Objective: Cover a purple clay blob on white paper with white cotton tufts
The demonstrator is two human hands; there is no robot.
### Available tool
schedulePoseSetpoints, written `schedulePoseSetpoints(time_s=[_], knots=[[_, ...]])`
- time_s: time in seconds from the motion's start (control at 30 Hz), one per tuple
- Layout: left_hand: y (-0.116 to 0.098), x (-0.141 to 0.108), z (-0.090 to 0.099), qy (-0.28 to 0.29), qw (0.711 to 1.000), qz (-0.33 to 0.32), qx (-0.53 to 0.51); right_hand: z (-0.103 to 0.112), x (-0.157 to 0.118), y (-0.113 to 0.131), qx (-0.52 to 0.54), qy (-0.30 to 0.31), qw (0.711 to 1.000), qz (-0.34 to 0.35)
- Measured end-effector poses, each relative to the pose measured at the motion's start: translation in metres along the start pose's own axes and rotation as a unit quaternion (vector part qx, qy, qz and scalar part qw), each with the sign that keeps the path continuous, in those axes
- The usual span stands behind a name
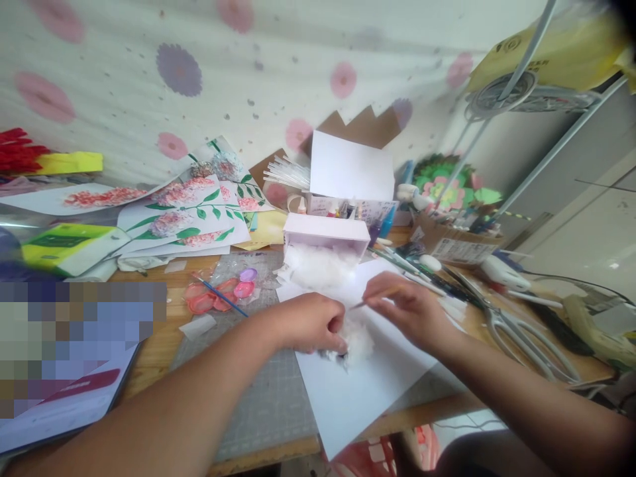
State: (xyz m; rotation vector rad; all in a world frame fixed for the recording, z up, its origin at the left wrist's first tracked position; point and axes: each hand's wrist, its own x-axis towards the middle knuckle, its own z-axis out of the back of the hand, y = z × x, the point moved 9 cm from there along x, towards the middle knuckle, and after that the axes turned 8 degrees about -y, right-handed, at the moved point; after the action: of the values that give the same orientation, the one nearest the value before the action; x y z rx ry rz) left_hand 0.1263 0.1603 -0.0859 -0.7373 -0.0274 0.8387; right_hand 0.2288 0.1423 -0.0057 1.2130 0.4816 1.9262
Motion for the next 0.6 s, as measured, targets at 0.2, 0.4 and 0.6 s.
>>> schedulePoseSetpoints(time_s=[0.2, 0.4, 0.6], knots=[[0.003, -0.001, -0.001, -0.003, 1.0, 0.001, -0.022, 0.022, 0.015, -0.048, -0.066, -0.161, 0.982, -0.072], [0.006, 0.001, -0.001, -0.008, 1.0, -0.004, -0.017, 0.017, 0.024, -0.058, -0.148, -0.191, 0.967, -0.079], [0.004, 0.0, -0.001, 0.0, 1.0, 0.005, -0.025, 0.019, 0.027, -0.057, -0.214, -0.195, 0.954, -0.074]])
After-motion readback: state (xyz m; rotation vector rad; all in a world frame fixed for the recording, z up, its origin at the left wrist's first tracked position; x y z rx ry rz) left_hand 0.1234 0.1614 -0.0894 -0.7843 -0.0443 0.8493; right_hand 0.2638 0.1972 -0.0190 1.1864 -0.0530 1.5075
